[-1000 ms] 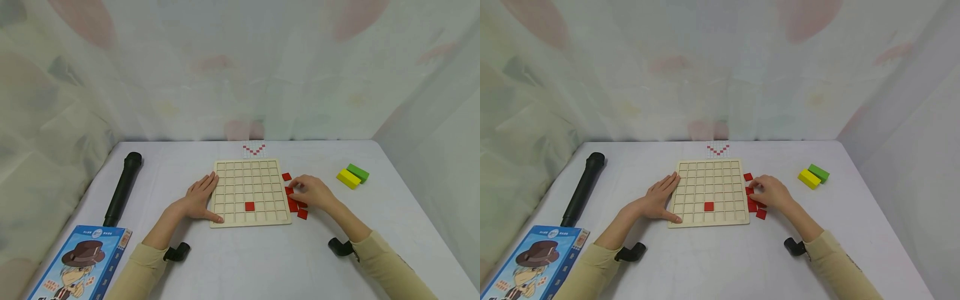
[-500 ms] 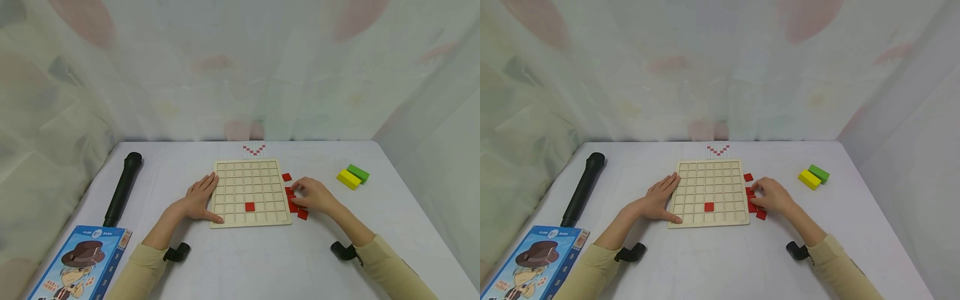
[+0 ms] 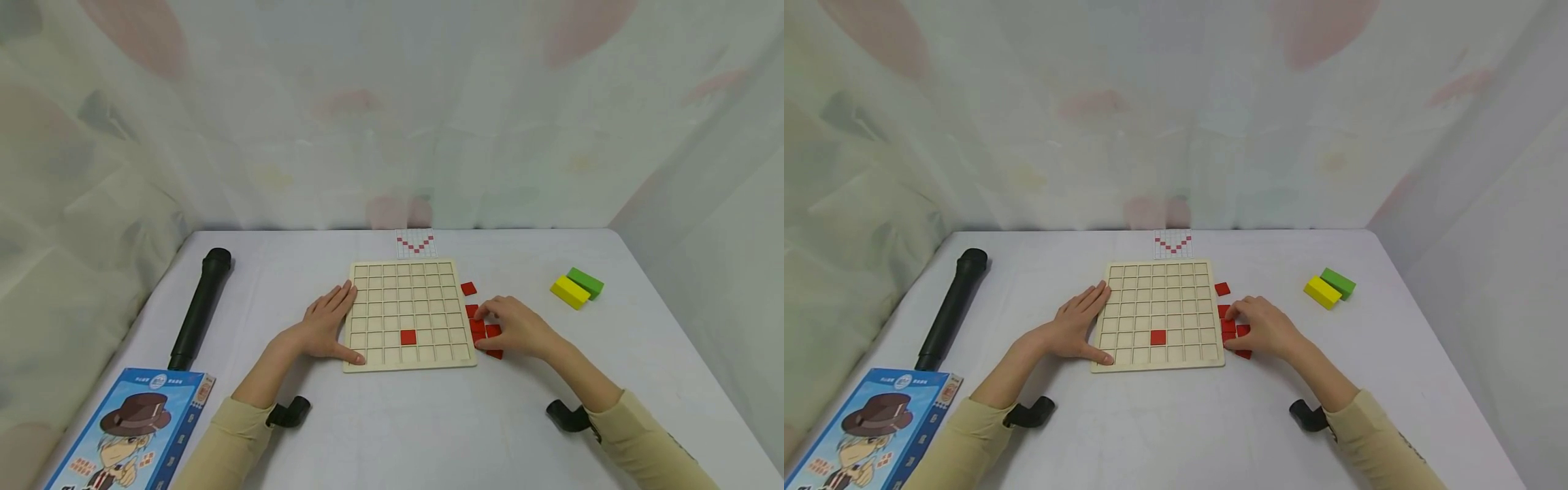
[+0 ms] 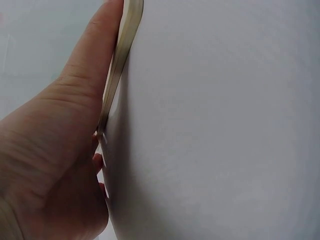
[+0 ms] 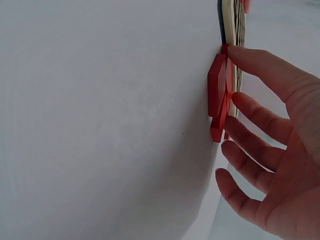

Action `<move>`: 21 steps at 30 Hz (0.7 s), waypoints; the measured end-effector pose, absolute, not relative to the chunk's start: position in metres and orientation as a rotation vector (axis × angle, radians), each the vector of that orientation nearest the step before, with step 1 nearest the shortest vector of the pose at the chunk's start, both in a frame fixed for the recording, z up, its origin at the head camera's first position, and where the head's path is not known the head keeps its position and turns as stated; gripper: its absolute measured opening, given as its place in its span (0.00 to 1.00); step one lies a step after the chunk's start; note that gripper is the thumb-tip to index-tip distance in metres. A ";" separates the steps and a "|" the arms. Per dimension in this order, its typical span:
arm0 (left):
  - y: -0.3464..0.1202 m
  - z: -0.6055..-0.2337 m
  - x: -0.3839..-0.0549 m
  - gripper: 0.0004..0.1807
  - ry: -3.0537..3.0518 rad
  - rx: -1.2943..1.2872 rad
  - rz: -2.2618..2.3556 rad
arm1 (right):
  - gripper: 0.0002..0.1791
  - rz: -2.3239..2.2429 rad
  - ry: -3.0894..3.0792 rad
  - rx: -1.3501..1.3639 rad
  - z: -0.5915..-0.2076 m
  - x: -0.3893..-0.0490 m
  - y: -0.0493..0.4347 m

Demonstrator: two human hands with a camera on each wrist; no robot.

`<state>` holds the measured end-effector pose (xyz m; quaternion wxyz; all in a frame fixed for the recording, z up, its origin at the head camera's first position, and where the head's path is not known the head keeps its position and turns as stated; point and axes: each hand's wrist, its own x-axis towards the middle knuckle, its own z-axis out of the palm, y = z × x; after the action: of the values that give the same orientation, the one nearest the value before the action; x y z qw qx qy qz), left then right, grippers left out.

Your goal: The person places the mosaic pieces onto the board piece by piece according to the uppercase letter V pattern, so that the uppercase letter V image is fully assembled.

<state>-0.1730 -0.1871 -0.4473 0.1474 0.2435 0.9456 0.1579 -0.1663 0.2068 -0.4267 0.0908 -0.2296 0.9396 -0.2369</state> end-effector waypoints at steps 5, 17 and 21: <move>-0.188 -0.447 -0.172 0.75 2.717 0.704 0.464 | 0.18 -0.696 2.798 -0.647 -0.426 -0.167 0.209; -0.188 -0.447 -0.172 0.75 2.716 0.701 0.474 | 0.15 -0.700 2.850 -0.480 -0.425 -0.174 0.227; -0.188 -0.448 -0.173 0.75 2.718 0.704 0.472 | 0.12 -0.685 2.852 -0.500 -0.425 -0.173 0.230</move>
<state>-0.1727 -0.1882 -0.4476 0.1466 0.2445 0.9444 0.1639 -0.1731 0.2299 -0.4251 0.0831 -0.1674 0.9552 -0.2294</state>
